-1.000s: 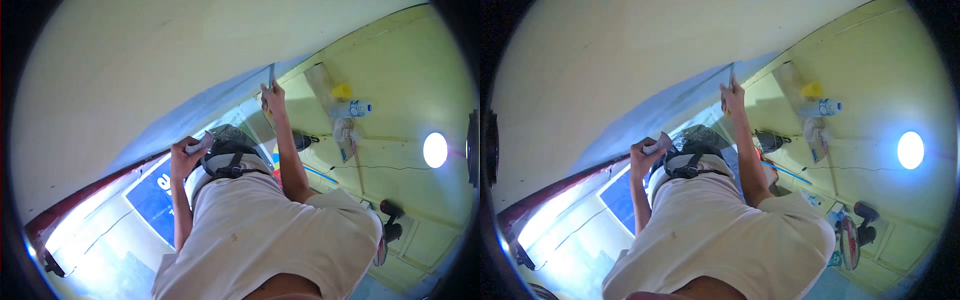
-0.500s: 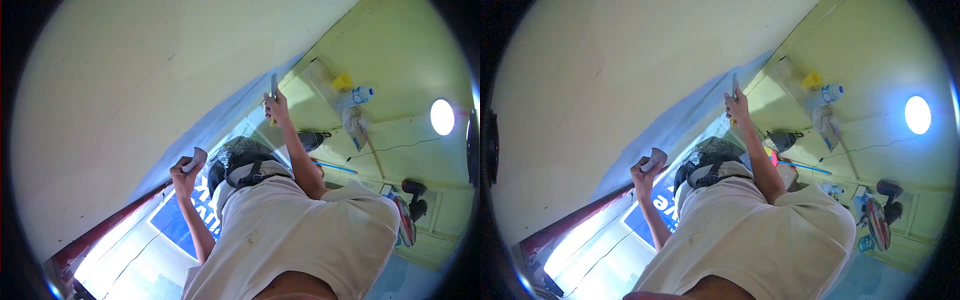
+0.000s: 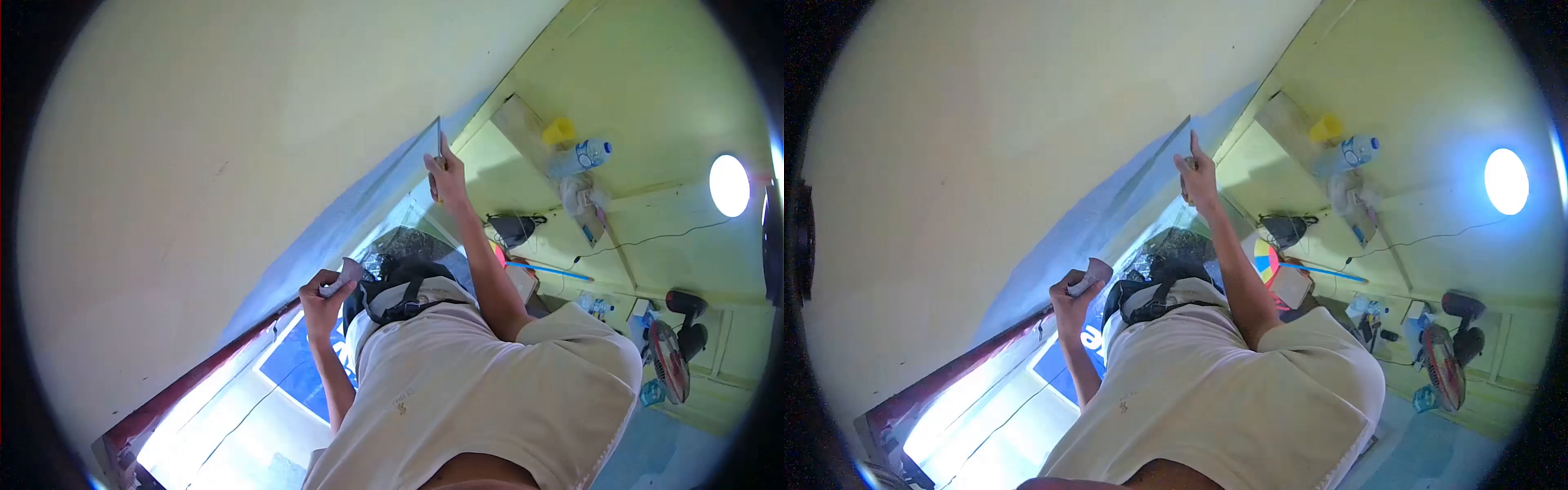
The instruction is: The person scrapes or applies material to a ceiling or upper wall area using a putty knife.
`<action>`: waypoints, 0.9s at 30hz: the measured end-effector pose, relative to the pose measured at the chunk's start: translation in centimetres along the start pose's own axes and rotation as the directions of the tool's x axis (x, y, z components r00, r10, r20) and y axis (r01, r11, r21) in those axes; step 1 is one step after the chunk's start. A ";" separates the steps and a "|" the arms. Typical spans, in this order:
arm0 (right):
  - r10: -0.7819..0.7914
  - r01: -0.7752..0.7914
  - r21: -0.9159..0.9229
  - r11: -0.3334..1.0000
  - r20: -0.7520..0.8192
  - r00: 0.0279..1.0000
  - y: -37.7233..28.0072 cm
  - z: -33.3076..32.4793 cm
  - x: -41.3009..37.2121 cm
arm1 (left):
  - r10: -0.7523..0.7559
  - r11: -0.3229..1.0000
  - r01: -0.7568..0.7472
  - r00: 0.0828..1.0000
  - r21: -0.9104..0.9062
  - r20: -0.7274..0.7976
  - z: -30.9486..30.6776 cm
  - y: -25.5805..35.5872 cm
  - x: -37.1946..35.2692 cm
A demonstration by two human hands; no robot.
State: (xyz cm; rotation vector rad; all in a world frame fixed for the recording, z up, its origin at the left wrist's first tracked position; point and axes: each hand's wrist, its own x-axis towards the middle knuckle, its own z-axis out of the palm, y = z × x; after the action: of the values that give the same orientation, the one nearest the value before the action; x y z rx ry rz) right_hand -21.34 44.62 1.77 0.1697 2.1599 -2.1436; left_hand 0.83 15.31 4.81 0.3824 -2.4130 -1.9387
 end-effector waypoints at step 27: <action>0.026 -0.025 0.110 0.994 -0.004 1.000 1.2 -1.5 2.0 | -0.020 0.997 0.016 0.998 0.071 0.059 2.5 1.7 -0.3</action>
State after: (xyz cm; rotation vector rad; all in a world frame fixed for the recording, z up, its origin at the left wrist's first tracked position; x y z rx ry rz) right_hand -23.14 46.14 0.34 0.2101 2.0316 -2.2520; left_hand 0.39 18.09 5.94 0.3541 -2.5293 -1.9033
